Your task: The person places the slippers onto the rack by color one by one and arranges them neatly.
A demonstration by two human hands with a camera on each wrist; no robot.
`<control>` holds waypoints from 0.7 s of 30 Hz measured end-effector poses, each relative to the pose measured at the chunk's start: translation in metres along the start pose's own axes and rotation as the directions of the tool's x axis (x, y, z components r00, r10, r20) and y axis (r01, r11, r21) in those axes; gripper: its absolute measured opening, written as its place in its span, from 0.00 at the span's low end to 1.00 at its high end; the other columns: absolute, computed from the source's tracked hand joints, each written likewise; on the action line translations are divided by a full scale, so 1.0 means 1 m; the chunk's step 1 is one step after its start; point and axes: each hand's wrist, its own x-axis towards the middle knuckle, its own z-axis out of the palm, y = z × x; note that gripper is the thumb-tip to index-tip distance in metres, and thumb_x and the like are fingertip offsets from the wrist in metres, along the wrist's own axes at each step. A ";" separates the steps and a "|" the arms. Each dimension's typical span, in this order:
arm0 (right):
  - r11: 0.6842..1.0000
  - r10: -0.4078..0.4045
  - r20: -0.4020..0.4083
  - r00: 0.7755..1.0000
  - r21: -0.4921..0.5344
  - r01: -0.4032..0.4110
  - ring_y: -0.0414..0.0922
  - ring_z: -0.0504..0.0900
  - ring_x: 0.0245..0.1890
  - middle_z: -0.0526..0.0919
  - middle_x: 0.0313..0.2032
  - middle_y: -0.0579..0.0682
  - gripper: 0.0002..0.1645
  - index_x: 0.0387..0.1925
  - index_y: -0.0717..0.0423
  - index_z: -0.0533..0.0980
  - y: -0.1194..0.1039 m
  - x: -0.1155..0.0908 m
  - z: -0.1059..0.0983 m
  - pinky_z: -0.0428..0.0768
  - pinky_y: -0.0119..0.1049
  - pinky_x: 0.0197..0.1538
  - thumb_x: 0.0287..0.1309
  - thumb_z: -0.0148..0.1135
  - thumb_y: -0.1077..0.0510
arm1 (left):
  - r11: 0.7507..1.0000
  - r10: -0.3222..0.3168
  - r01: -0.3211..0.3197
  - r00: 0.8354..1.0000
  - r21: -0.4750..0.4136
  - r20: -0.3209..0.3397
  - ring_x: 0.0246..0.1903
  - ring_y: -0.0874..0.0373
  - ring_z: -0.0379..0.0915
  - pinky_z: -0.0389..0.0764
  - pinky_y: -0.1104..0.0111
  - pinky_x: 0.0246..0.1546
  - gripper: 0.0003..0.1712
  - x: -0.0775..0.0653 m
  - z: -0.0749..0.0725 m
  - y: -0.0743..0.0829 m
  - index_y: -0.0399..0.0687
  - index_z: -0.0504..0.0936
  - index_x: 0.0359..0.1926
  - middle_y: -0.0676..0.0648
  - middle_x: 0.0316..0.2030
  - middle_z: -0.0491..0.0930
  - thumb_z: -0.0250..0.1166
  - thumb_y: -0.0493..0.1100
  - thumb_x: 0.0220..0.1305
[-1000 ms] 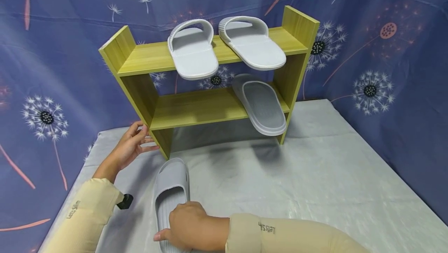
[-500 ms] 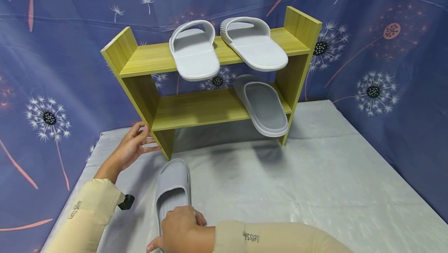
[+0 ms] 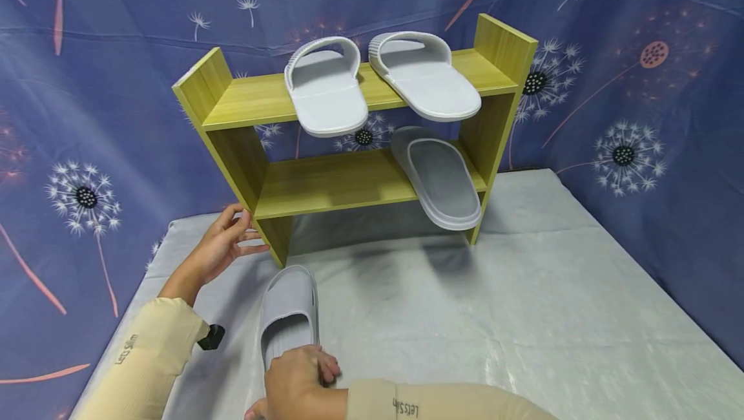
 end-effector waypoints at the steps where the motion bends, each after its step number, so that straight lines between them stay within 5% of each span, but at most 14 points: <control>1: 1.000 -0.002 -0.008 1.000 -0.003 0.002 0.58 0.76 0.14 0.83 0.25 0.61 0.63 0.30 0.56 0.85 0.000 0.000 0.000 0.76 0.45 0.14 0.34 0.31 0.07 | 1.000 0.000 0.000 1.000 0.002 0.001 0.45 0.46 0.74 0.80 0.49 0.49 0.09 0.000 0.000 0.000 0.51 0.62 0.51 0.46 0.42 0.65 0.45 0.48 0.77; 9: 0.999 -0.037 -0.027 0.999 0.010 0.037 0.58 0.74 0.14 0.81 0.27 0.65 0.57 0.44 0.57 0.81 0.003 -0.004 0.003 0.74 0.43 0.12 0.49 0.34 0.13 | 1.000 0.002 -0.002 1.000 -0.003 -0.003 0.45 0.47 0.74 0.81 0.51 0.48 0.09 -0.001 -0.001 0.001 0.51 0.62 0.52 0.46 0.43 0.65 0.45 0.48 0.77; 17: 1.000 0.027 -0.029 0.999 -0.005 -0.027 0.60 0.76 0.16 0.80 0.25 0.67 0.69 0.43 0.59 0.82 -0.001 -0.004 0.003 0.76 0.45 0.14 0.32 0.29 0.06 | 1.000 0.003 -0.003 1.000 0.001 0.003 0.46 0.45 0.74 0.79 0.49 0.50 0.10 -0.002 0.000 0.001 0.50 0.62 0.52 0.46 0.43 0.65 0.45 0.48 0.76; 21: 1.000 0.031 -0.025 0.999 0.001 -0.031 0.60 0.75 0.15 0.81 0.27 0.67 0.65 0.41 0.60 0.82 -0.004 -0.002 0.001 0.76 0.45 0.14 0.39 0.33 0.08 | 1.000 -0.006 0.007 1.000 0.009 -0.003 0.46 0.45 0.73 0.80 0.50 0.49 0.11 -0.002 0.001 0.001 0.51 0.62 0.53 0.45 0.43 0.65 0.45 0.49 0.76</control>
